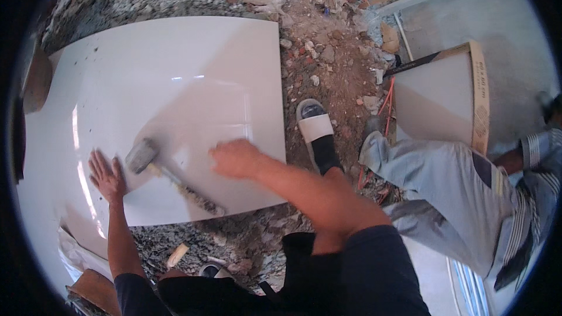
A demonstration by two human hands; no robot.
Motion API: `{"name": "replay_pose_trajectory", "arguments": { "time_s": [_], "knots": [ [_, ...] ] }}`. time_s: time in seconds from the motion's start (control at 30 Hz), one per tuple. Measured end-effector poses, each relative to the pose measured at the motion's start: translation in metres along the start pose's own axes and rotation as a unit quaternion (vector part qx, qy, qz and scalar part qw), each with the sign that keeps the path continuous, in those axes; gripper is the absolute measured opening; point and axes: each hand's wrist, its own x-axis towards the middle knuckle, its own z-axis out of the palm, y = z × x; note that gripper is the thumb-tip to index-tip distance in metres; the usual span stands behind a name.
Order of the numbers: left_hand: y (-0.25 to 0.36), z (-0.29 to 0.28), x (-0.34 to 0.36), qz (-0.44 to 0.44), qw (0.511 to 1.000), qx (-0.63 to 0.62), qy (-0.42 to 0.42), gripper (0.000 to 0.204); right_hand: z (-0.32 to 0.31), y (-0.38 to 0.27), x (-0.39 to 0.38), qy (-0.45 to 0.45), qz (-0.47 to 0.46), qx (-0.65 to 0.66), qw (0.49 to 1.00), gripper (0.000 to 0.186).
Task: The person unpacks a large ceramic tile from cardboard packaging, places it on a prepared floor area, and uses a rubber mallet to tap it into position. The person then scoops cement from a bucket and spreads it evenly on the floor with a trowel to prepare for the next tile.
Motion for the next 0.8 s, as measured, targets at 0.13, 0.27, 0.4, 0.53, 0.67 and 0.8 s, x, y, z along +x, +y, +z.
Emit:
{"name": "replay_pose_trajectory", "arguments": {
  "time_s": [0.13, 0.27, 0.4, 0.53, 0.67, 0.8],
  "knots": [
    [0.013, -0.021, 0.001, -0.057, 0.997, 0.004, -0.061, 0.066, -0.095, 0.159, -0.015, 0.215, 0.111, 0.071, 0.968, 0.042],
    [0.080, -0.052, 0.006, -0.114, 0.993, -0.037, 0.021, 0.066, -0.177, 0.308, -0.017, 0.295, 0.215, 0.238, 0.900, 0.043],
    [0.200, -0.067, 0.009, -0.101, 0.992, -0.028, 0.071, 0.071, -0.249, 0.420, 0.016, 0.388, 0.193, 0.232, 0.871, 0.051],
    [0.308, -0.080, 0.004, 0.003, 1.000, -0.012, -0.027, 0.080, -0.347, 0.474, 0.081, 0.533, 0.051, 0.139, 0.833, 0.042],
    [0.363, -0.083, 0.010, -0.116, 0.978, -0.085, -0.148, 0.088, -0.445, 0.477, 0.133, 0.534, 0.064, 0.078, 0.840, 0.058],
    [0.373, -0.084, 0.011, -0.130, 0.976, -0.108, -0.139, 0.090, -0.488, 0.473, 0.168, 0.587, -0.006, 0.183, 0.789, 0.055]
  ]
}}
